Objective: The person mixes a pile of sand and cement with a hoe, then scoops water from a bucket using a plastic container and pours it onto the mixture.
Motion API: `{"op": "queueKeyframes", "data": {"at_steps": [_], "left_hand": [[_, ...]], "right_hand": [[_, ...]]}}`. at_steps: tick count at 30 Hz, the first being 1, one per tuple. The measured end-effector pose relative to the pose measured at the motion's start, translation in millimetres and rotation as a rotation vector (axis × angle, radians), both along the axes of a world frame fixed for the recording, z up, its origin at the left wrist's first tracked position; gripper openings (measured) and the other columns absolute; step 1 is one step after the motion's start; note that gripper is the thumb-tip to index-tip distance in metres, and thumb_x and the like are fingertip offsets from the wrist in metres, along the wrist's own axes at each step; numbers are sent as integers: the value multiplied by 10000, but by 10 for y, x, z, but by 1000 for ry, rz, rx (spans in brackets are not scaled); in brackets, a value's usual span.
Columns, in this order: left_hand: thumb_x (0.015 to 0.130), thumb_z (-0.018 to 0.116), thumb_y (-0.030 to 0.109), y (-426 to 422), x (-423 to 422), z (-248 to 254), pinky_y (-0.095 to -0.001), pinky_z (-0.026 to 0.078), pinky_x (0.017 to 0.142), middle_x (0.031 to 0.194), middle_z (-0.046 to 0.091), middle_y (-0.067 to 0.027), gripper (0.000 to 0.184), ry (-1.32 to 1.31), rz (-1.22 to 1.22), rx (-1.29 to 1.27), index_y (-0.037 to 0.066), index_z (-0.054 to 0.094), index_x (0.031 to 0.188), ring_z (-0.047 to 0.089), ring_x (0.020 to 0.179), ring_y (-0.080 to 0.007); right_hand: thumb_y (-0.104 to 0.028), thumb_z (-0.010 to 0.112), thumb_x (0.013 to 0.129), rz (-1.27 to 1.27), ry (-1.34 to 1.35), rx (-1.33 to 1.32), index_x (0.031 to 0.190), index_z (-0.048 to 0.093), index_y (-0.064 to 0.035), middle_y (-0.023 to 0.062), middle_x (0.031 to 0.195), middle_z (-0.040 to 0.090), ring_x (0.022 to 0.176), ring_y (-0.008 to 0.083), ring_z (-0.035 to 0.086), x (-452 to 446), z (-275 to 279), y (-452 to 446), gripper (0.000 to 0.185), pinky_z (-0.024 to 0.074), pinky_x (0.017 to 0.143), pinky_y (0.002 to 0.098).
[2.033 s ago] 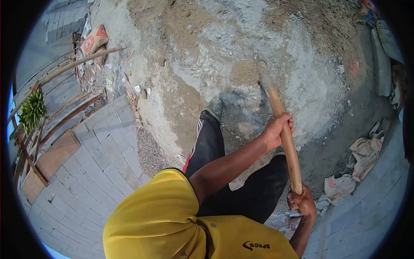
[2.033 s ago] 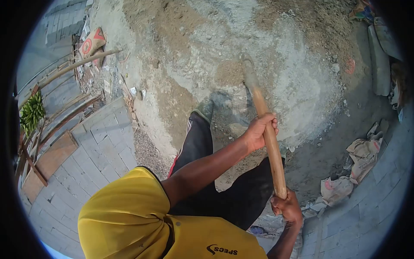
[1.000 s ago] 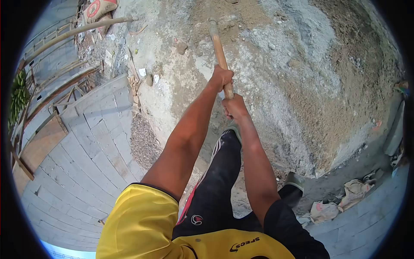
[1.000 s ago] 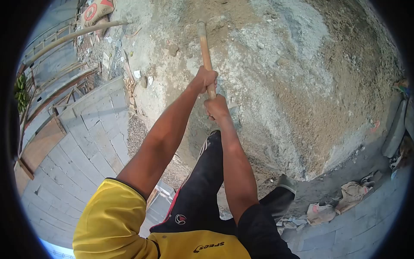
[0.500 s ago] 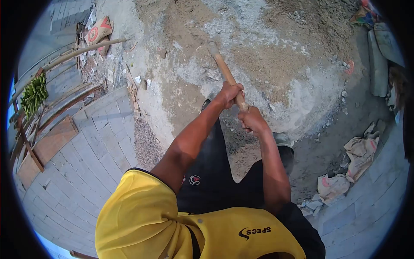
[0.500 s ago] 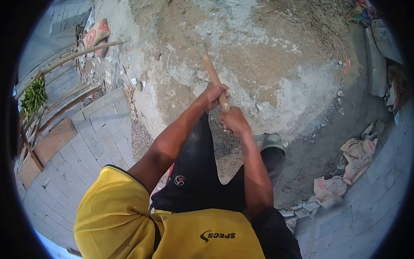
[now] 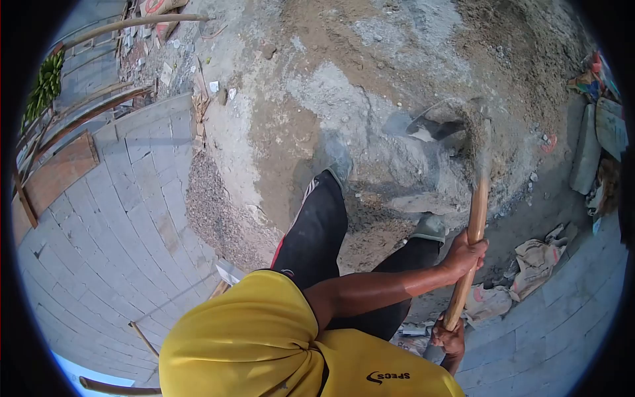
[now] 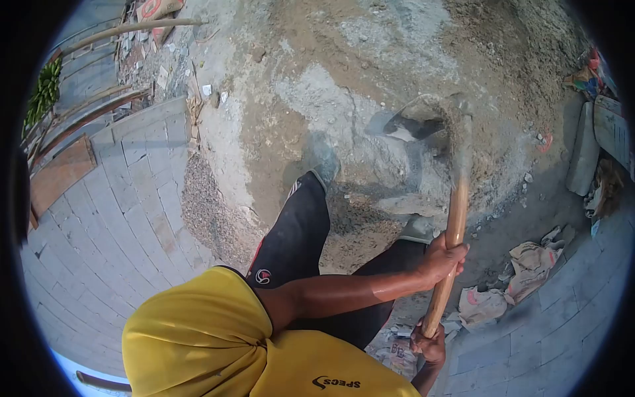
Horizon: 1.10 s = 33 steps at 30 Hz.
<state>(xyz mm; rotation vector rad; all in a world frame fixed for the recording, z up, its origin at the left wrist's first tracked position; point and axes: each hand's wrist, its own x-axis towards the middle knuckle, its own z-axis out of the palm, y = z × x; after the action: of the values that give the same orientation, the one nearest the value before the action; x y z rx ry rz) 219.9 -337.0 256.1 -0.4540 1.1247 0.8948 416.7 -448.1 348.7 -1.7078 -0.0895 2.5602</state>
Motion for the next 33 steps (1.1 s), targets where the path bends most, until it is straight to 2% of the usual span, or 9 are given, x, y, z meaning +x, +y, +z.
{"op": "queueKeyframes", "data": {"at_steps": [8, 11, 14, 16, 18, 23, 25, 32, 33], "left_hand": [[824, 714, 174, 606, -4199, -1553, -308, 506, 510, 767, 594, -74, 354, 1093, -233, 90, -40, 494, 1000, 598, 552, -140], [747, 723, 203, 764, -5630, -2323, -407, 565, 661, 824, 677, -192, 609, 1611, -565, -19, -94, 454, 1205, 695, 697, -286], [740, 706, 194, 676, -6201, -2622, -446, 568, 699, 788, 675, -202, 658, 1642, -839, -236, -102, 418, 1252, 694, 712, -330], [791, 645, 154, 450, -6255, -2751, -428, 574, 733, 995, 671, -306, 624, 1244, -1025, -356, -129, 338, 1254, 706, 919, -372], [796, 606, 88, 97, -5993, -2974, -416, 561, 590, 897, 684, -247, 614, 815, -953, -348, -140, 291, 1271, 716, 800, -295], [773, 603, 13, -373, -4486, -2438, -377, 517, 466, 653, 569, -105, 375, 831, -426, -351, -159, 451, 1070, 615, 557, -214], [782, 608, 4, -322, -4054, -2321, -371, 513, 449, 670, 549, -110, 394, 457, -246, -206, -149, 420, 1093, 592, 553, -202], [832, 628, 39, 174, -2059, -1551, -361, 535, 475, 797, 589, -138, 329, 515, -315, -351, -100, 444, 1067, 629, 622, -203], [861, 658, 144, 81, -1795, -1393, -379, 553, 568, 824, 612, -123, 320, 425, -250, -226, -51, 493, 1055, 652, 702, -226]], "right_hand": [[18, 593, 809, -119, 521, 130, 1093, 505, -14, 50, 705, 506, 460, 136, 475, -4427, -2381, 592, 299, 423, 406, 295], [-47, 615, 843, -127, 622, 83, 1011, 515, -60, 28, 661, 495, 484, 130, 481, -5992, -2844, 1117, 196, 397, 443, 309], [-76, 607, 861, -193, 602, 65, 855, 533, -93, 16, 647, 506, 486, 136, 470, -6994, -3328, 1284, 76, 379, 468, 309], [-76, 593, 867, -61, 462, 15, 838, 531, -95, 15, 640, 503, 484, 139, 465, -6943, -3363, 1011, 71, 372, 467, 310], [-66, 562, 868, 125, 309, -34, 832, 535, -92, 21, 632, 509, 482, 146, 467, -6578, -3322, 888, 52, 354, 454, 317], [-79, 586, 807, 446, 124, 162, 786, 519, -65, 17, 593, 497, 468, 125, 461, -5173, -2914, 790, 72, 338, 405, 296], [-79, 589, 806, 567, 31, 276, 777, 519, -59, 28, 587, 498, 442, 122, 454, -4686, -2692, 929, 77, 316, 371, 295], [-78, 600, 810, 523, 84, 151, 879, 542, -27, 22, 643, 528, 449, 96, 477, -2593, -2059, 1563, 104, 352, 357, 261], [-77, 603, 813, 515, 89, 151, 898, 543, -21, 15, 647, 524, 453, 87, 475, -2263, -1824, 1567, 119, 351, 357, 252]]}}
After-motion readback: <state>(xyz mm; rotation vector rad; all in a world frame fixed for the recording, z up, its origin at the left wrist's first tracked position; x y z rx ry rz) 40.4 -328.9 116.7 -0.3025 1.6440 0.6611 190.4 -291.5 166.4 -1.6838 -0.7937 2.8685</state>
